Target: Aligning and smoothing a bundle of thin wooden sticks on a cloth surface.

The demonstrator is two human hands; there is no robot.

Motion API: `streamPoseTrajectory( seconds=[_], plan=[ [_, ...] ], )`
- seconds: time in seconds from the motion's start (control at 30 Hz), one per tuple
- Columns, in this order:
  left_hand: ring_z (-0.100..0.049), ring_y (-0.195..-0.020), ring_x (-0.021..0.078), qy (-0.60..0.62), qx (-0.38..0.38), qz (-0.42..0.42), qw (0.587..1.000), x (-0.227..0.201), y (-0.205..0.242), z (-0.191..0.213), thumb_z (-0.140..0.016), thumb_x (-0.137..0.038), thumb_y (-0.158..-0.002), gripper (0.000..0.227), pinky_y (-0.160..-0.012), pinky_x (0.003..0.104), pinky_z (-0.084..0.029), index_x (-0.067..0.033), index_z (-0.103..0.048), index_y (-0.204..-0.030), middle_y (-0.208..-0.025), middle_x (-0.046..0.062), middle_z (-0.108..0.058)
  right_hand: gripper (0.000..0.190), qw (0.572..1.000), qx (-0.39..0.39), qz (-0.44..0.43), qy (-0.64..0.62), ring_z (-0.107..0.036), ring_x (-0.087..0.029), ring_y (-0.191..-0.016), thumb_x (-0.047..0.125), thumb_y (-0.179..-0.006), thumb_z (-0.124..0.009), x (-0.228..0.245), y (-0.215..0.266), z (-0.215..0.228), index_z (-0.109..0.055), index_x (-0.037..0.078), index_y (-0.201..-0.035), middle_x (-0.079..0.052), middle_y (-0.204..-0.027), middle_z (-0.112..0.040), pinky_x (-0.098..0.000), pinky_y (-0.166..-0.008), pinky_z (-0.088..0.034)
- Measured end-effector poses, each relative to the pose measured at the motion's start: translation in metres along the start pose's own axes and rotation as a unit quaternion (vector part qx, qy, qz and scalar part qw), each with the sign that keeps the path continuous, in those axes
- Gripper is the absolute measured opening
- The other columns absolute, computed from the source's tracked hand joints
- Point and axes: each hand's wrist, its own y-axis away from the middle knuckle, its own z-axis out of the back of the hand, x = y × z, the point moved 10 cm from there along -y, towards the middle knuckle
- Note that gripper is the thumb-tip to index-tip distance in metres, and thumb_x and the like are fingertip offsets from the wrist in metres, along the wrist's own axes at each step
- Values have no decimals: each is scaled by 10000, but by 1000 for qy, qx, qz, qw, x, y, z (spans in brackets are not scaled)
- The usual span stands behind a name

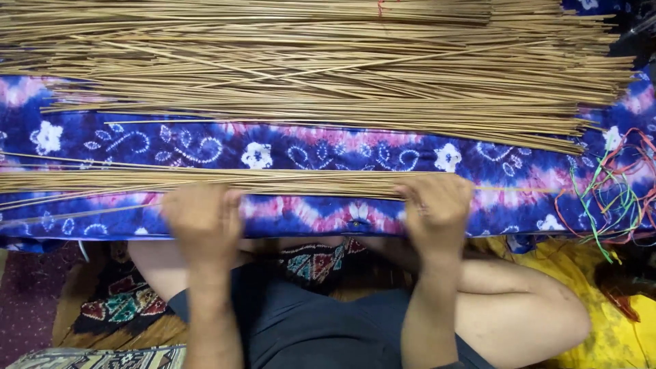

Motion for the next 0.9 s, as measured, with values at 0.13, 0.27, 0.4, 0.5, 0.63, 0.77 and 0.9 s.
streamPoseTrajectory(
  seconds=[0.13,0.27,0.4,0.5,0.63,0.77,0.9],
  plan=[
    [-567,-668,281,136,43,-64,988,-71,-11,-9,-733,-396,-969,349,-744,443,-435,-142,-648,-746,-659,20,-533,88,997,32,28,-59,-668,-222,-796,193,-863,-835,61,-8,-23,-769,200,-920,41,-820,-736,-414,-882,-406],
    [-555,-675,276,97,39,-58,993,-32,-5,-4,-789,-378,-951,296,-770,438,-422,-154,-691,-784,-670,26,-538,70,998,39,4,-52,-671,-225,-823,179,-892,-823,19,0,-16,-770,211,-923,53,-831,-740,-403,-892,-402],
    [-548,-776,280,66,34,-7,997,18,-11,11,-791,-380,-1031,254,-923,436,-400,-170,-719,-907,-737,16,-549,36,998,54,-14,-19,-670,-212,-890,199,-964,-778,-16,0,8,-769,222,-989,69,-910,-753,-393,-945,-389],
    [-564,-846,275,92,50,43,994,47,-2,13,-842,-333,-1015,198,-1035,420,-380,-175,-732,-969,-779,1,-587,43,998,51,-29,4,-651,-217,-874,224,-948,-801,-41,11,12,-774,222,-982,47,-894,-742,-393,-1016,-387],
    [-564,-876,287,105,52,39,992,41,-7,6,-868,-286,-992,192,-1050,432,-376,-156,-726,-981,-802,26,-591,41,997,49,-47,-30,-652,-247,-881,207,-959,-796,-41,5,21,-773,210,-993,32,-915,-744,-400,-1000,-410],
    [-571,-843,305,110,60,-8,992,-2,-10,-15,-806,-308,-994,201,-949,473,-369,-146,-704,-933,-794,42,-567,73,999,39,-22,-6,-658,-222,-859,185,-907,-840,-28,7,7,-774,207,-927,52,-862,-737,-412,-989,-430],
    [-561,-778,253,163,97,-38,981,-55,-23,-18,-793,-280,-924,142,-851,425,-376,-173,-699,-916,-765,2,-568,90,997,43,-10,-66,-676,-193,-834,190,-878,-838,4,-3,-5,-781,238,-928,84,-839,-743,-376,-973,-442]
  ],
)
